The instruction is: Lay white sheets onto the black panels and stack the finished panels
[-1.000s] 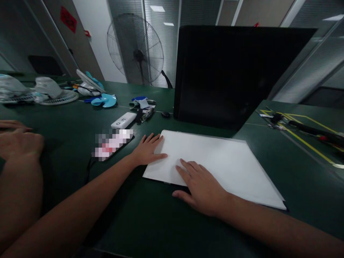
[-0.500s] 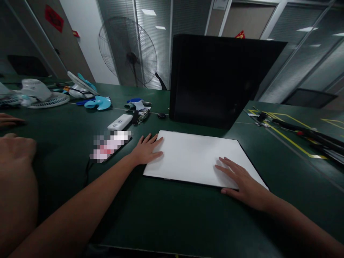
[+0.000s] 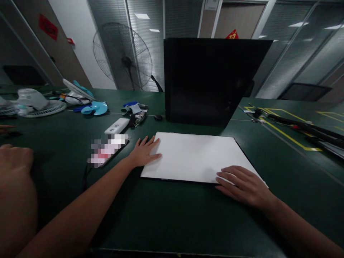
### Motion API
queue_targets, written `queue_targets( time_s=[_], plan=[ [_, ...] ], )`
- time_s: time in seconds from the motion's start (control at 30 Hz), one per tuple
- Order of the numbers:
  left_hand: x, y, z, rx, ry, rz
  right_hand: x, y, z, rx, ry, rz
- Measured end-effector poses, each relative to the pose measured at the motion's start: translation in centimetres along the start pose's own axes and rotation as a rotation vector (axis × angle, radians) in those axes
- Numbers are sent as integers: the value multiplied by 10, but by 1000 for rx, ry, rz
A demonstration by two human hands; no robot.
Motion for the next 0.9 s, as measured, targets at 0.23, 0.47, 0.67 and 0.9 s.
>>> queue_targets(
  time_s=[0.23, 0.47, 0.67, 0.9],
  plan=[
    [-7, -14, 4, 132, 0, 22, 7, -10, 11, 108, 28, 148],
    [-4, -18, 10, 206, 22, -7, 2, 17, 46, 168, 55, 161],
    [-1, -20, 14, 317, 87, -56, -15, 34, 60, 223, 97, 146],
    [-6, -15, 9, 263, 102, -58, -10, 15, 31, 259, 133, 113]
  ],
)
Point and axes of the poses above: each hand's wrist, its own x-axis away from the middle knuckle, its own z-axis out of the back of the hand, y = z × x, the point moved 5 cm from there along -x, towards the middle knuckle, and after that the axes turned 15 degrees about z, right-handed, at the moved point
